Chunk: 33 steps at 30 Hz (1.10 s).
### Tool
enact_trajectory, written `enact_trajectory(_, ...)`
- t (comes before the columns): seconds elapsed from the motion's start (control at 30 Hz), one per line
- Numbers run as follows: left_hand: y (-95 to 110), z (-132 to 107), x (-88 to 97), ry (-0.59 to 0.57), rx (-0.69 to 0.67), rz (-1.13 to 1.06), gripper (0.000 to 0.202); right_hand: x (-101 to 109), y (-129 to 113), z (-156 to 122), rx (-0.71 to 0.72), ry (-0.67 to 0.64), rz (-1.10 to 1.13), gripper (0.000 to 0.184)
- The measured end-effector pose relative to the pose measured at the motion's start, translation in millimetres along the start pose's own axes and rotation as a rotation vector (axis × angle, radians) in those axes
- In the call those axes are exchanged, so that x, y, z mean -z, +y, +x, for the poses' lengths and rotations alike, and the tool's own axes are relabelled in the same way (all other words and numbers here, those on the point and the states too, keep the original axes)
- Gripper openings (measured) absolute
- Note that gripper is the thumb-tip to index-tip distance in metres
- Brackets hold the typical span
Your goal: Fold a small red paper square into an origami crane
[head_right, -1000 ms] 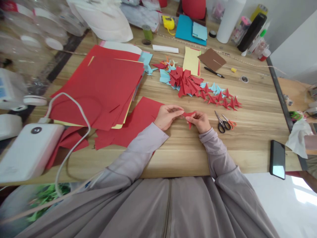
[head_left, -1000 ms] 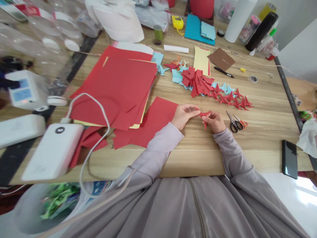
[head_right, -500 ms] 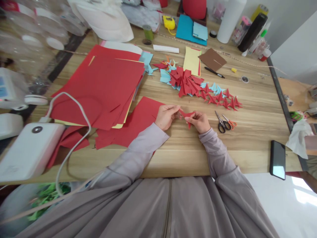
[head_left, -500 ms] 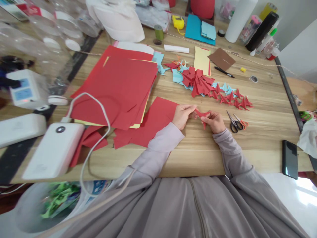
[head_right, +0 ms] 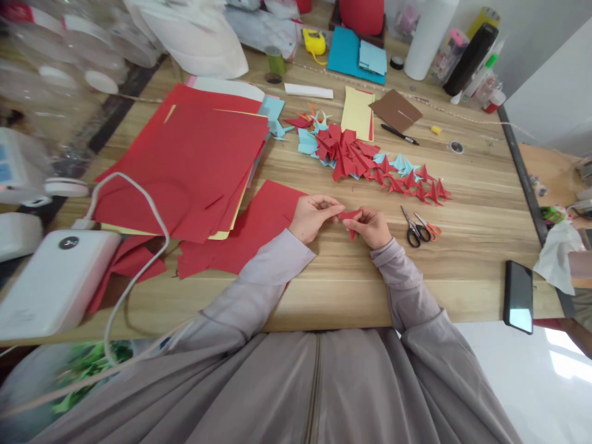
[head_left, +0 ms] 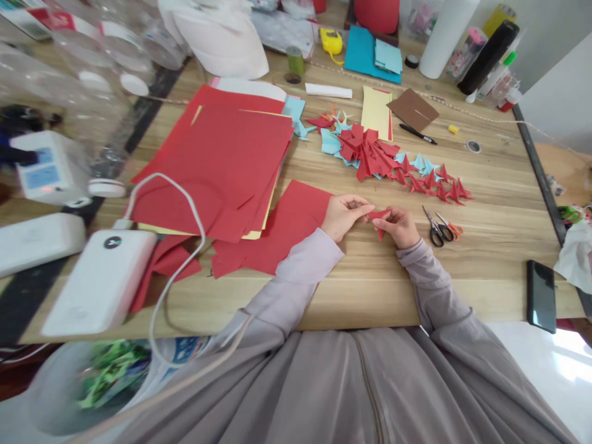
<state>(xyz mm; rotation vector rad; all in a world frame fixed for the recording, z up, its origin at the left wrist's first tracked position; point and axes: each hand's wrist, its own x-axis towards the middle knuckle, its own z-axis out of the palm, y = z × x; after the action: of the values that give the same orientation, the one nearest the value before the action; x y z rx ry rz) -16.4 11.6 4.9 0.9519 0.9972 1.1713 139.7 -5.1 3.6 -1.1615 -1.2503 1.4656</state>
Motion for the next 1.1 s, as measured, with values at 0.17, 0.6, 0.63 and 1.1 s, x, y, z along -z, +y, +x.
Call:
enact_trajectory(0.17, 2.9, 0.1, -0.7, 0.023, 0.074, -0.097, 0.035, -1.0, -0.9, -0.5, 0.015, -0.005, -0.004, 0.04)
enact_trajectory(0.6, -0.8, -3.6, 0.4, -0.086, 0.045, 0.089, 0.033, -4.0, -0.2, -0.9, 0.016, -0.027, -0.067, 0.042)
enact_trajectory(0.63, -1.0, -3.3, 0.4, -0.067, 0.035, 0.092, 0.033, -4.5, -0.4, -1.1, 0.019, -0.025, -0.067, 0.042)
enact_trajectory(1.1, 1.4, -2.8, 0.7, -0.042, 0.038, 0.044, 0.039, -6.3, -6.4, -3.6, 0.032, -0.068, -0.114, 0.038)
